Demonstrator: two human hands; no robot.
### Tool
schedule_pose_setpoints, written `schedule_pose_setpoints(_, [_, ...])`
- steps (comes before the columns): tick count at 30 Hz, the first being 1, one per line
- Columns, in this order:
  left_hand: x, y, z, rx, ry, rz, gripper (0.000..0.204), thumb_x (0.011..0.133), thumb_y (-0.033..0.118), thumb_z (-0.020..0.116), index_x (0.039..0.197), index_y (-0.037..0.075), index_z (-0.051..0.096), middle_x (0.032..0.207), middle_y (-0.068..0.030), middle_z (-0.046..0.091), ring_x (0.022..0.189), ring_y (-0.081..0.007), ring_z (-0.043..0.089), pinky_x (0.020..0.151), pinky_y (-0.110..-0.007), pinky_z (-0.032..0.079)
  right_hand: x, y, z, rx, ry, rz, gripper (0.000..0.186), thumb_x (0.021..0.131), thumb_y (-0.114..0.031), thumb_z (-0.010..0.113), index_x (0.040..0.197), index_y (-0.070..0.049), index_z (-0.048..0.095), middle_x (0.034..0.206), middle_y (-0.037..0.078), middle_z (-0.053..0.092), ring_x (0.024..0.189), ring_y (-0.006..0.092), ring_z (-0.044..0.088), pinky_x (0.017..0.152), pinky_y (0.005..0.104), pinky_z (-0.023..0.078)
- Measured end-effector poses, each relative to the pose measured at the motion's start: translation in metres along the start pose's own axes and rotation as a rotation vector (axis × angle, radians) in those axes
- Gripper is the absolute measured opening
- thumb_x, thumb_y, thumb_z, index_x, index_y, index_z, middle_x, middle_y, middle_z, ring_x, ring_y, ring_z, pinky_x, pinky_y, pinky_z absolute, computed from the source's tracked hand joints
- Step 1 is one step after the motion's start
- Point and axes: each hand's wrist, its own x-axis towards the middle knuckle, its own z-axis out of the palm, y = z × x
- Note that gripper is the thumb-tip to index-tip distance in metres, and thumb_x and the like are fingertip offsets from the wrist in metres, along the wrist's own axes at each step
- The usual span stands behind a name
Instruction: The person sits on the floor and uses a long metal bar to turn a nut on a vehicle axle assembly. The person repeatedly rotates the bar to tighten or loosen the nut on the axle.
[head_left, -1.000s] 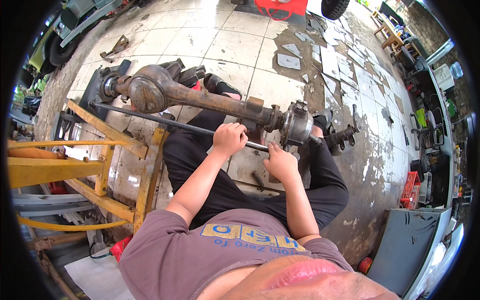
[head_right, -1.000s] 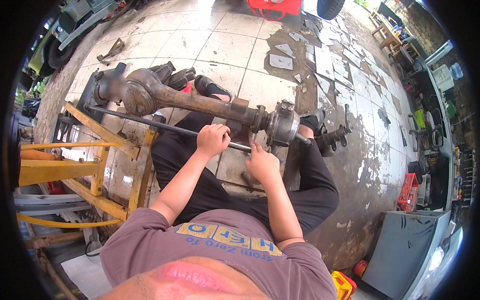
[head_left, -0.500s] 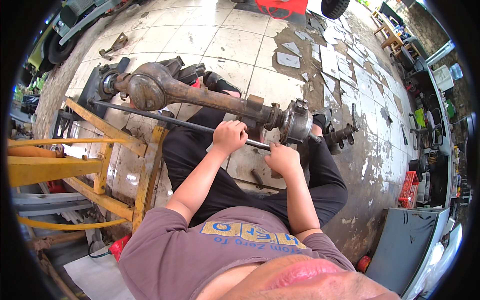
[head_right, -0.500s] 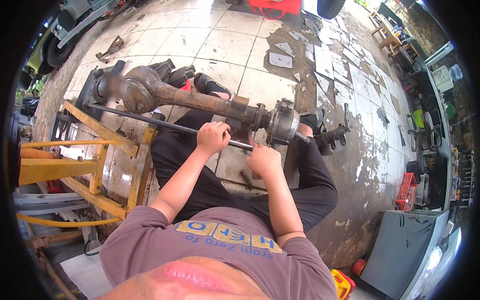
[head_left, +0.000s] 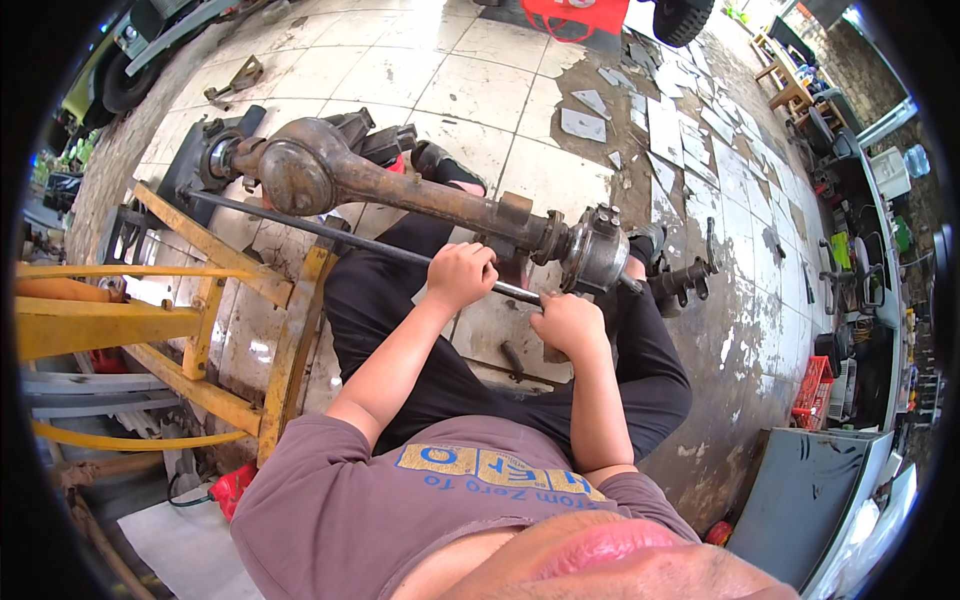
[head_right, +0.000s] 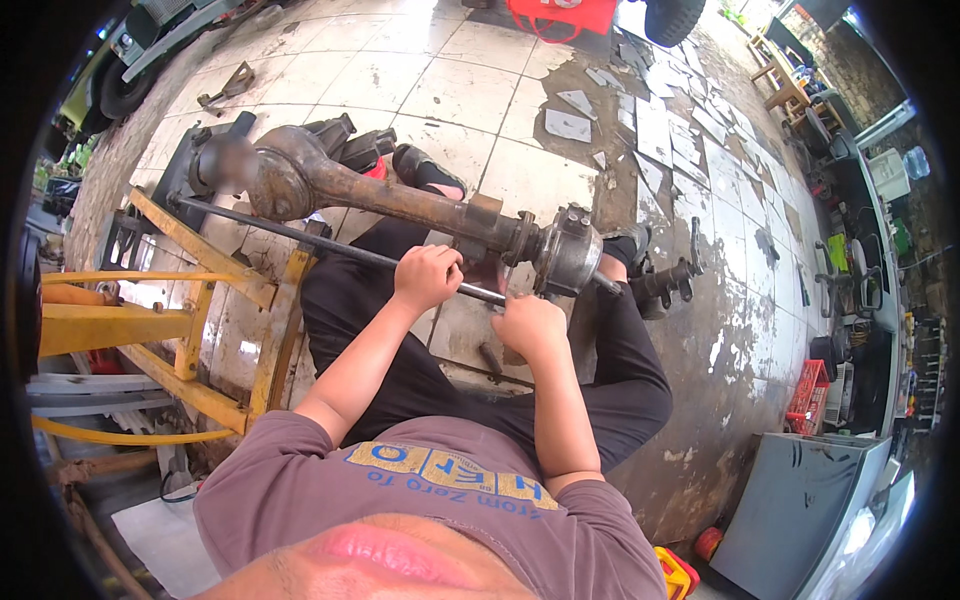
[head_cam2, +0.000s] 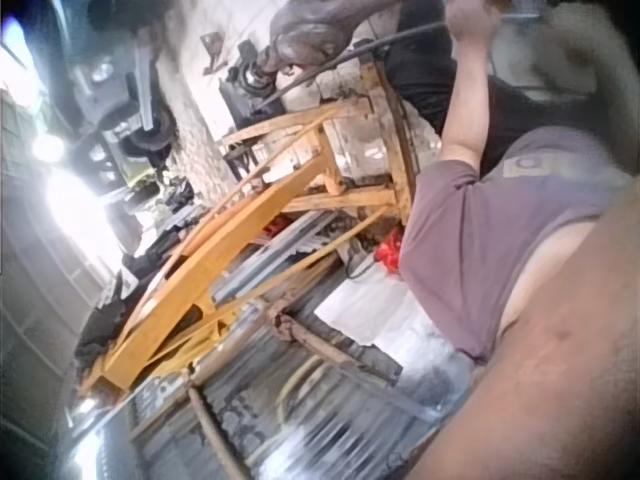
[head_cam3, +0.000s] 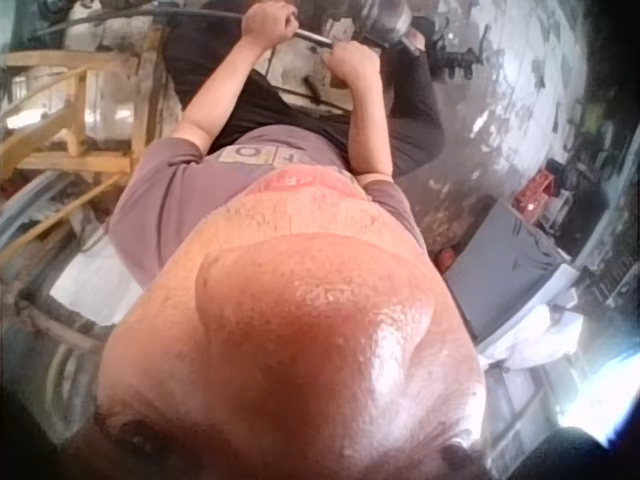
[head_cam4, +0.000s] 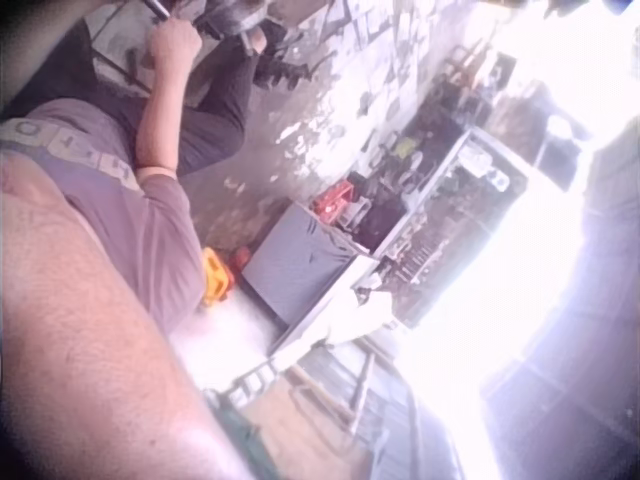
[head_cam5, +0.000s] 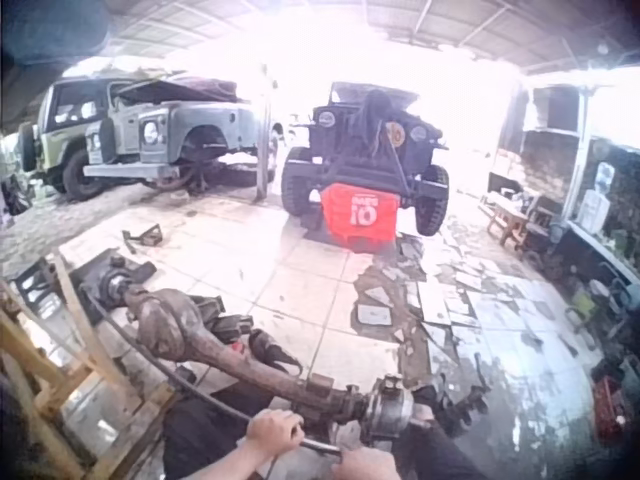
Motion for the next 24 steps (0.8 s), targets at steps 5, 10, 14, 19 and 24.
schedule_pose_setpoints(5, [0.005, 0.003, -0.002, -0.011, 0.004, 0.011, 0.003, 0.083, 0.014, 0.070, 0.084, 0.013, 0.073, 0.082, -0.0030, 0.073, 0.081, -0.0253, 0.072, 0.077, -0.042, 0.054, -0.003, 0.003, 0.018, -0.024, 0.041, 0.020, 0.061, 0.095, -0.036, 0.061, 0.148, -0.004, 0.064, 0.141, 0.017, 0.072, 0.118, 0.0367, 0.075, 0.101, 0.0492, 0.061])
schedule_pose_setpoints(10, [0.003, 0.006, -0.004, -0.017, -0.003, 0.017, 0.004, 0.083, 0.014, 0.070, 0.084, 0.013, 0.073, 0.082, -0.0032, 0.073, 0.081, -0.0255, 0.072, 0.077, -0.042, 0.054, 0.000, 0.005, 0.035, -0.028, 0.055, 0.045, 0.061, 0.096, -0.037, 0.062, 0.149, -0.006, 0.064, 0.149, 0.013, 0.069, 0.123, 0.0339, 0.073, 0.103, 0.0485, 0.060])
schedule_pose_setpoints(14, [0.002, 0.006, -0.002, -0.009, -0.011, 0.005, 0.004, 0.083, 0.014, 0.070, 0.083, 0.014, 0.073, 0.082, -0.0032, 0.073, 0.081, -0.0254, 0.072, 0.077, -0.041, 0.055, 0.000, 0.006, 0.025, -0.001, 0.068, 0.025, 0.061, 0.095, -0.036, 0.062, 0.148, -0.005, 0.065, 0.151, 0.013, 0.067, 0.124, 0.0341, 0.073, 0.104, 0.0494, 0.059])
schedule_pose_setpoints(19, [-0.003, 0.004, -0.002, -0.004, -0.012, -0.012, 0.003, 0.083, 0.014, 0.069, 0.083, 0.014, 0.073, 0.082, -0.0031, 0.073, 0.081, -0.0256, 0.072, 0.077, -0.041, 0.055, -0.014, -0.003, 0.006, -0.021, -0.027, 0.039, 0.062, 0.095, -0.036, 0.061, 0.149, -0.006, 0.064, 0.153, 0.013, 0.066, 0.125, 0.0335, 0.073, 0.104, 0.0479, 0.060])
schedule_pose_setpoints(24, [0.003, 0.006, -0.002, 0.004, -0.013, 0.016, 0.004, 0.083, 0.014, 0.069, 0.083, 0.014, 0.073, 0.081, -0.0025, 0.072, 0.080, -0.0252, 0.072, 0.077, -0.041, 0.055, -0.006, 0.006, 0.024, -0.020, 0.072, 0.010, 0.064, 0.094, -0.034, 0.060, 0.151, -0.003, 0.062, 0.151, 0.018, 0.067, 0.122, 0.0363, 0.074, 0.103, 0.0498, 0.060])
